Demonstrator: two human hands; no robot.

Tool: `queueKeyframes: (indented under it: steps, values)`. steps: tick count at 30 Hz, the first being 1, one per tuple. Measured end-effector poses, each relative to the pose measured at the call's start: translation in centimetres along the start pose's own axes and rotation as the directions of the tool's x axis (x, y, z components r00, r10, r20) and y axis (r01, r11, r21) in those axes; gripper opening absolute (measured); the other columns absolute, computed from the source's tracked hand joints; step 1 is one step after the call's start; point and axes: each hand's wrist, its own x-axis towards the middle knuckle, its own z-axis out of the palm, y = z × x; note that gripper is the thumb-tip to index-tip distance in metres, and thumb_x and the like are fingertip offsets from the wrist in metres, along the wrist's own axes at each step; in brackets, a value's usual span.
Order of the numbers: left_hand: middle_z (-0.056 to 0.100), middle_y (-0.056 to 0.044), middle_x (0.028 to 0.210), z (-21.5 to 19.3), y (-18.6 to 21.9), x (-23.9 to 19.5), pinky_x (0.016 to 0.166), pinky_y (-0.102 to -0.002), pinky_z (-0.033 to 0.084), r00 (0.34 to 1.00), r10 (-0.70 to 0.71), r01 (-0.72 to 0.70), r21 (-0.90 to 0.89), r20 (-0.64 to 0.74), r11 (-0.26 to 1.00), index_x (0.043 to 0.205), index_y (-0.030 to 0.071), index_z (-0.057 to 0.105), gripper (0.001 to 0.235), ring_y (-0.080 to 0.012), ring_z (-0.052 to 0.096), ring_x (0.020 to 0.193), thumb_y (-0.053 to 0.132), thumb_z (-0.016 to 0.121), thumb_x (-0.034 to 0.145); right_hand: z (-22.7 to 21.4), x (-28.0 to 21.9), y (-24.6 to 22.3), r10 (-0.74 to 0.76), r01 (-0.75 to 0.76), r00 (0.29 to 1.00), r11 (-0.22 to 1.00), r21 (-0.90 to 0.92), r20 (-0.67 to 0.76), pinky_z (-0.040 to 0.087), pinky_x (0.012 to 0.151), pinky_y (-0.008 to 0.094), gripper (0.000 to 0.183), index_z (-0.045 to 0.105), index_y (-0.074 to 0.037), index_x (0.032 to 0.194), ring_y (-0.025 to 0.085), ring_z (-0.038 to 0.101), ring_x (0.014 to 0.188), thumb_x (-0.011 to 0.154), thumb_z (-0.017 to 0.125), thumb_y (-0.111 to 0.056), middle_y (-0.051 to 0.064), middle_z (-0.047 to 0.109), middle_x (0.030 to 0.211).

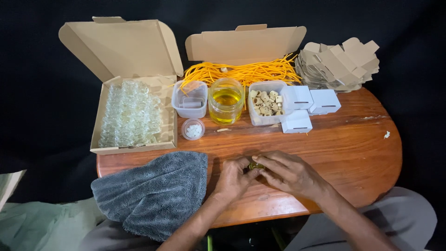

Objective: Assembling small perfume bottles by attaching caps with strings and folding cardboard packaging boxes.

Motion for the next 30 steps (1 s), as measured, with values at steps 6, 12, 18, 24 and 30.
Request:
queueKeyframes:
  steps: [6, 12, 18, 24, 30]
  values:
    - [0.061, -0.012, 0.057, -0.4, 1.7, 0.3, 0.053, -0.033, 0.045, 0.999, -0.033, 0.033, -0.014, 0.003, 0.999, 0.068, 0.006, 0.068, 0.024, -0.019, 0.055, 0.054, 0.017, 0.086, 0.079, 1.6, -2.1, 1.7, 0.039, -0.038, 0.982, 0.999, -0.01, 0.185, 0.058, 0.092, 0.052, 0.049, 0.056, 0.001, 0.136, 0.044, 0.064, 0.114, 0.09, 0.073, -0.009, 0.02, 0.06, 0.113]
    - [0.062, -0.014, 0.058, -0.7, 2.9, 0.4, 0.053, -0.034, 0.046, 0.998, -0.06, 0.06, -0.005, 0.0, 0.998, 0.068, 0.005, 0.066, 0.028, -0.0207, 0.054, 0.053, 0.02, 0.088, 0.078, 2.3, -2.0, 1.1, 0.087, -0.084, 0.99, 0.996, -0.037, 0.113, 0.058, 0.092, 0.045, 0.048, 0.058, -0.003, 0.135, 0.037, 0.066, 0.111, 0.09, 0.072, -0.007, 0.012, 0.058, 0.109]
    - [0.055, -0.016, 0.055, -1.3, 4.0, 0.6, 0.051, -0.034, 0.044, 0.996, -0.081, 0.081, 0.01, 0.039, 0.997, 0.068, 0.004, 0.066, 0.025, -0.0208, 0.05, 0.053, 0.017, 0.084, 0.08, 2.4, -2.1, 1.6, 0.019, -0.017, 0.998, 0.999, -0.031, 0.063, 0.061, 0.084, 0.043, 0.035, 0.064, -0.002, 0.121, 0.035, 0.07, 0.101, 0.089, 0.075, -0.011, 0.012, 0.061, 0.1]
    - [0.05, -0.011, 0.05, -0.3, 2.5, 0.6, 0.05, -0.03, 0.042, 0.992, -0.123, 0.119, 0.086, 0.043, 0.989, 0.064, 0.006, 0.063, 0.027, -0.0157, 0.047, 0.052, 0.016, 0.082, 0.081, 2.4, -1.5, 1.4, -0.062, 0.062, 0.998, 0.998, -0.014, 0.018, 0.062, 0.083, 0.043, 0.026, 0.066, -0.001, 0.115, 0.035, 0.071, 0.096, 0.093, 0.07, -0.012, 0.012, 0.061, 0.097]
    - [0.064, -0.009, 0.058, -0.9, 3.3, 0.7, 0.054, -0.033, 0.048, 0.993, -0.116, 0.114, 0.119, 0.009, 0.986, 0.073, 0.011, 0.072, 0.018, -0.0204, 0.061, 0.055, 0.021, 0.084, 0.082, 1.0, -1.5, 0.9, 0.187, -0.202, 0.957, 0.978, 0.047, 0.221, 0.056, 0.092, 0.057, 0.061, 0.049, -0.006, 0.143, 0.05, 0.058, 0.122, 0.09, 0.077, -0.017, 0.024, 0.051, 0.135]
